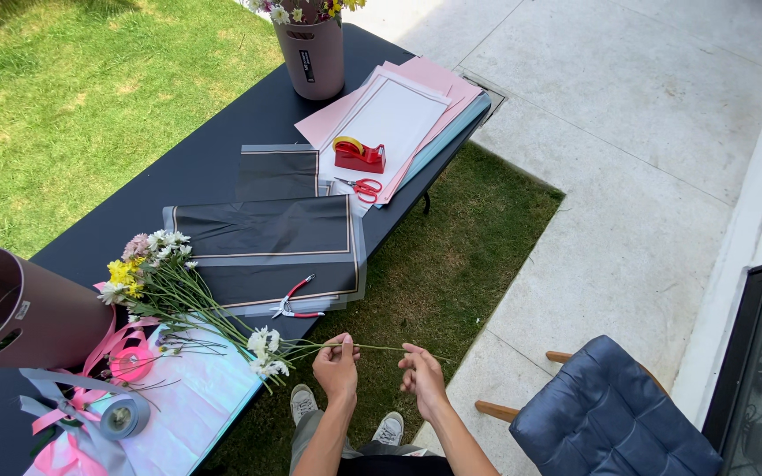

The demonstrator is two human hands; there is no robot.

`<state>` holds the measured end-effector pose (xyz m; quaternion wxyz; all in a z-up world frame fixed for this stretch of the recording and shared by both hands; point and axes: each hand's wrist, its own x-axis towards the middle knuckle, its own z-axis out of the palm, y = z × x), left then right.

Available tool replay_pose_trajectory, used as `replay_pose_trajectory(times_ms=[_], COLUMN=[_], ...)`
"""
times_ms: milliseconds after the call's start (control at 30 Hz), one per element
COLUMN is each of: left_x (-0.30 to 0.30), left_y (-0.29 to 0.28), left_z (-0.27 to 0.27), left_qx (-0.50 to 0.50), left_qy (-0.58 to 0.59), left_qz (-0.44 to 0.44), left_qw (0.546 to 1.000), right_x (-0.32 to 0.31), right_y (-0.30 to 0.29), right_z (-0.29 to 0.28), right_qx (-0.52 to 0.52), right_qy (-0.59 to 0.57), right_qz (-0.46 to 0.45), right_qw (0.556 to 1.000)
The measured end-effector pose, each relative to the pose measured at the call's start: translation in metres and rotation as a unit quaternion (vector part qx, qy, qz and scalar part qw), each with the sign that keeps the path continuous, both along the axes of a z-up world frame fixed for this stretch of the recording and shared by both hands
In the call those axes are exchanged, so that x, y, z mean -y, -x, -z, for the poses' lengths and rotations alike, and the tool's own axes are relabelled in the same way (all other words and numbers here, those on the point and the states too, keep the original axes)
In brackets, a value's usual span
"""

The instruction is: The person picks up flowers, trims the stems with shears, and organizes them along with ribbons on a table.

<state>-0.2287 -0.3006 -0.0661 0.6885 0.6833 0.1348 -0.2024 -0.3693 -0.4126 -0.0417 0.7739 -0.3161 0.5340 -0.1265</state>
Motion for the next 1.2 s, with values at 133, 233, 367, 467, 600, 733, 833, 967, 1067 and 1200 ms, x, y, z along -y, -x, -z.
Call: replay_pose_trajectory(times_ms=[133,233,367,467,600,733,833,967,1067,1200], left_x=[-0.009,-0.019,-0.036,-0.051,-0.076,-0.119,-0.172,-0.276,-0.35,-0.413], left_y=[-0.006,-0.019,-0.044,-0.065,-0.097,-0.123,-0.13,-0.109,-0.08,-0.066], left_z=[-0.038,-0.033,-0.032,-0.037,-0.055,-0.044,-0.038,0.067,0.103,0.091], left_qx=[0.043,0.092,0.133,0.186,0.205,0.15,0.062,0.011,-0.157,-0.31], left_qy=[-0.086,-0.109,-0.132,-0.149,-0.139,-0.114,-0.126,-0.176,-0.173,-0.087], left_qz=[0.065,0.102,0.082,0.066,0.071,0.066,0.095,0.208,0.278,0.197], left_qw=[0.993,0.985,0.979,0.969,0.966,0.98,0.985,0.962,0.932,0.926], right_x=[-0.009,-0.017,-0.033,-0.047,-0.066,-0.09,-0.108,-0.136,-0.154,-0.161], right_y=[0.001,-0.011,-0.041,-0.066,-0.104,-0.15,-0.201,-0.278,-0.333,-0.398], right_z=[0.004,0.023,0.033,0.029,0.029,0.022,0.02,0.023,0.042,0.094], right_qx=[-0.163,-0.123,-0.083,-0.049,-0.009,0.004,0.024,0.015,-0.015,0.006], right_qy=[0.338,0.413,0.42,0.436,0.426,0.458,0.465,0.48,0.433,0.461], right_qz=[-0.299,-0.309,-0.337,-0.358,-0.377,-0.41,-0.428,-0.468,-0.491,-0.499], right_qw=[0.878,0.848,0.839,0.824,0.822,0.789,0.775,0.742,0.756,0.734])
